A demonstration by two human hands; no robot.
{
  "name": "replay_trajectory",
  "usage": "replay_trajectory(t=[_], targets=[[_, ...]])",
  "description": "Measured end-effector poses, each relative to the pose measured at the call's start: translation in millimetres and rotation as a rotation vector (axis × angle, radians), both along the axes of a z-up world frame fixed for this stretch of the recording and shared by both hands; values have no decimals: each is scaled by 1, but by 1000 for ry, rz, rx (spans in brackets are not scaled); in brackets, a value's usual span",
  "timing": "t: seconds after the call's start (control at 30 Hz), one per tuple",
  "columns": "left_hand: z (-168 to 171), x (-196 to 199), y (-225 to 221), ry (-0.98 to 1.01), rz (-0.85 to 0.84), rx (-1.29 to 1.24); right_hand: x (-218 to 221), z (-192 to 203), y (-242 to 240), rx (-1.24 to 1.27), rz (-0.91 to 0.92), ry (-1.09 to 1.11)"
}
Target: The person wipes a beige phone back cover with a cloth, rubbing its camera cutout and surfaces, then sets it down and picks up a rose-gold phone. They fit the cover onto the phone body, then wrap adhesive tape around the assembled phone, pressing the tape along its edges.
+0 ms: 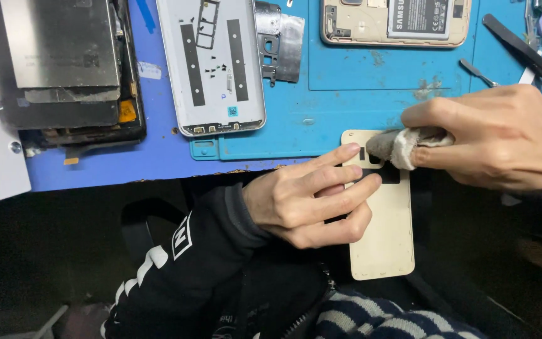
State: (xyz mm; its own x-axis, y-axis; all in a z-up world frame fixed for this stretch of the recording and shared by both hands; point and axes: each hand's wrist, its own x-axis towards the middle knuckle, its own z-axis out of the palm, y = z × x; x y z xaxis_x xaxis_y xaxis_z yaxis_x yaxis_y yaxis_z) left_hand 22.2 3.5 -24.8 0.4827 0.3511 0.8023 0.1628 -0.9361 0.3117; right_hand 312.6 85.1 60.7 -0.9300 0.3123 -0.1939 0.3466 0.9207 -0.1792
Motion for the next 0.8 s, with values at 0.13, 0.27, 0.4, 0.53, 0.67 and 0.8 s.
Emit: replay_trajectory(t=[0.13,0.27,0.4,0.53,0.67,0.8], targets=[[-1,2,-2,-6,15,-5,-6,7,-6,10,101,-44],[-2,0,-2,-3,11,-6,-1,12,-23,125,49,-228],[-4,1,-2,-16,7,-9,-9,8,-30,61,-88,80],[-3,0,-3,-9,-8,-11,-21,13,-32,132,-62,7],[-3,1,-3,-7,9,7,-31,23,-42,159,-151,-104],[-4,0,-3,-9,9,6,-32,18,-42,155,-190,41]])
